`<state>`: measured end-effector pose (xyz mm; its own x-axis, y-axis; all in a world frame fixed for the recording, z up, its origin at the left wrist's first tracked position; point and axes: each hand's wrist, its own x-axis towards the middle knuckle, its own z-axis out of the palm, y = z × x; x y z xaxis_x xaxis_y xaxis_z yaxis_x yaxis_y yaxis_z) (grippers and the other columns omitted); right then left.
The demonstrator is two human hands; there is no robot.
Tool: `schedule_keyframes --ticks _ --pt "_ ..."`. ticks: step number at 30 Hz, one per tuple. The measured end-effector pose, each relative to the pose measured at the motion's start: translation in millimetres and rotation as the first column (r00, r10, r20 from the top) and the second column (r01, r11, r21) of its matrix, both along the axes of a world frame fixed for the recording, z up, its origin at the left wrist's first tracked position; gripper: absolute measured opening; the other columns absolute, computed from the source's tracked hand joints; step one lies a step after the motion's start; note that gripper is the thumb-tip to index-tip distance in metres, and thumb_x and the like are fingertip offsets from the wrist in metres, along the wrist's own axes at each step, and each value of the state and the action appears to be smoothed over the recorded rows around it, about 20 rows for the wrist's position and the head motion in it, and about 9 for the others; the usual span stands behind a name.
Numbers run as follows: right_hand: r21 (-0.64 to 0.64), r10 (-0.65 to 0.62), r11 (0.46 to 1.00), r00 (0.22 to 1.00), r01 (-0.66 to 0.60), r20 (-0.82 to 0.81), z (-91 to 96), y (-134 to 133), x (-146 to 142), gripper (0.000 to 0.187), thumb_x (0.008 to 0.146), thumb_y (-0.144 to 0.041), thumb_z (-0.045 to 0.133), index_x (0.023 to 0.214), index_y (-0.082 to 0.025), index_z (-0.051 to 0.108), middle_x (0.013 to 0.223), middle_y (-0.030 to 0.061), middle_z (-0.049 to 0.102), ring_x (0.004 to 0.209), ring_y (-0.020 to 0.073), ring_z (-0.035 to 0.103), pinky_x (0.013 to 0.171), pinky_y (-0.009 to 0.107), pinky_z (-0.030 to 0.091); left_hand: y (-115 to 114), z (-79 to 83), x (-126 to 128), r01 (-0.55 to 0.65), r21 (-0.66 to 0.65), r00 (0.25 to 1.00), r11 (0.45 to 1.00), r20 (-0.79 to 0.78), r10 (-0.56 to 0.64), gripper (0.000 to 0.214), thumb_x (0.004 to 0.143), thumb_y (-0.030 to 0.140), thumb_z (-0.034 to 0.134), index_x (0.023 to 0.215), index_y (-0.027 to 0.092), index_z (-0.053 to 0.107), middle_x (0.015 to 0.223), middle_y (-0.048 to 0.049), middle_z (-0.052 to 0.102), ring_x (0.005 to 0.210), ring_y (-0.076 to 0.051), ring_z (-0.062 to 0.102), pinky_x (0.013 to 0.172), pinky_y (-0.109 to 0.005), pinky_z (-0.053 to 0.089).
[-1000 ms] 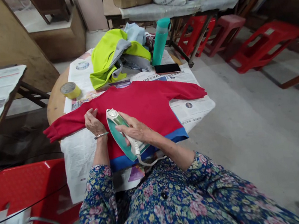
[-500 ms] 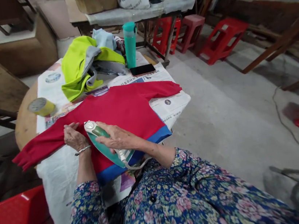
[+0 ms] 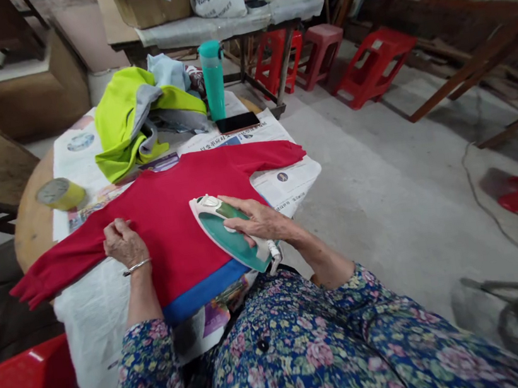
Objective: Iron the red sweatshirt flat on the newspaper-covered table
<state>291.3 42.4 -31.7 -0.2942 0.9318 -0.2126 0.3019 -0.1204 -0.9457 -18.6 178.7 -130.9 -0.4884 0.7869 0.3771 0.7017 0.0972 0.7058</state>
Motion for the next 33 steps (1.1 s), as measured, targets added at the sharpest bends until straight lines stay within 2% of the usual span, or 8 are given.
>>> schedule_keyframes --ticks 2,4,7,12,17,24,30,33 --pt "0.025 -0.064 0.998 0.998 0.064 0.006 -1.8 -8 6 0.074 0.107 -0.033 0.063 0.177 -0.019 0.045 0.069 -0.0079 0.058 0.05 0.0146 0.06 0.056 0.027 0.057 -3 4.0 2 -0.038 -0.039 0.999 0.999 0.008 0.038 0.009 0.097 0.027 0.052 0.097 0.024 0.061 0.106 -0.0114 0.085 0.109 -0.031 0.08 0.122 -0.062 0.049" --pt "0.06 -0.127 0.99 0.992 0.126 0.018 -3.2 -14 9 0.074 0.107 -0.033 0.062 0.177 -0.019 0.045 0.069 -0.0077 0.059 0.052 0.0164 0.063 0.063 0.033 0.063 -5 8.5 4 -0.06 -0.07 0.998 0.996 0.024 0.062 0.008 0.092 0.026 0.06 0.099 0.024 0.063 0.11 -0.0088 0.085 0.113 -0.029 0.079 0.128 -0.061 0.043" --pt "0.084 -0.242 0.967 0.97 0.239 0.037 -6.7 -19 12 0.075 0.107 -0.035 0.062 0.177 -0.016 0.043 0.065 -0.0085 0.057 0.054 0.0186 0.066 0.072 0.039 0.067 -8 14.2 8 -0.063 -0.095 0.997 0.993 0.037 0.067 0.013 0.088 0.023 0.063 0.101 0.024 0.065 0.112 -0.0062 0.084 0.118 -0.028 0.078 0.131 -0.058 0.041" --pt "0.106 -0.362 0.927 0.932 0.36 -0.001 -9.9 -10 14 0.071 0.109 -0.033 0.06 0.176 -0.018 0.04 0.071 -0.0075 0.059 0.052 0.0171 0.065 0.067 0.036 0.065 -10 19.7 10 -0.063 -0.121 0.996 0.991 0.049 0.07 0.014 0.087 0.021 0.063 0.101 0.024 0.064 0.113 -0.0058 0.083 0.12 -0.029 0.077 0.131 -0.058 0.039" --pt "0.132 -0.36 0.929 0.929 0.347 0.091 2.1 14 23 0.057 0.109 -0.031 0.059 0.163 -0.014 0.052 0.076 -0.0031 0.064 0.054 0.0174 0.066 0.061 0.031 0.061 -11 22.4 12 -0.061 -0.133 0.996 0.989 0.049 0.068 0.013 0.086 0.021 0.063 0.099 0.025 0.062 0.111 -0.0052 0.082 0.119 -0.029 0.076 0.132 -0.058 0.038" --pt "0.132 -0.436 0.899 0.883 0.418 0.173 18.2 39 36 0.055 0.112 -0.035 0.058 0.164 -0.017 0.051 0.107 0.0109 0.075 0.064 0.0185 0.073 0.063 0.032 0.062 -11 24.6 13 -0.06 -0.134 0.997 0.989 0.048 0.067 0.012 0.085 0.021 0.065 0.094 0.026 0.058 0.111 -0.0068 0.082 0.12 -0.029 0.076 0.131 -0.059 0.041" --pt "0.104 -0.397 0.917 0.906 0.385 0.144 18.4 16 51 0.054 0.111 -0.028 0.058 0.164 -0.02 0.055 0.089 0.0012 0.068 0.056 0.0137 0.065 0.056 0.025 0.056 -12 24.9 13 -0.052 -0.142 0.998 0.989 0.024 0.056 0.011 0.086 0.021 0.064 0.096 0.026 0.06 0.114 -0.0069 0.081 0.124 -0.032 0.076 0.131 -0.064 0.043" --pt "0.078 -0.329 0.943 0.94 0.322 0.094 14.2 7 56 0.062 0.109 -0.029 0.061 0.17 -0.022 0.052 0.087 -0.0012 0.067 0.054 0.0126 0.063 0.055 0.026 0.057 -15 28.2 13 -0.016 -0.195 0.999 0.981 -0.038 0.009 0.009 0.09 0.022 0.067 0.098 0.025 0.063 0.129 -0.0107 0.078 0.141 -0.04 0.07 0.134 -0.072 0.036"
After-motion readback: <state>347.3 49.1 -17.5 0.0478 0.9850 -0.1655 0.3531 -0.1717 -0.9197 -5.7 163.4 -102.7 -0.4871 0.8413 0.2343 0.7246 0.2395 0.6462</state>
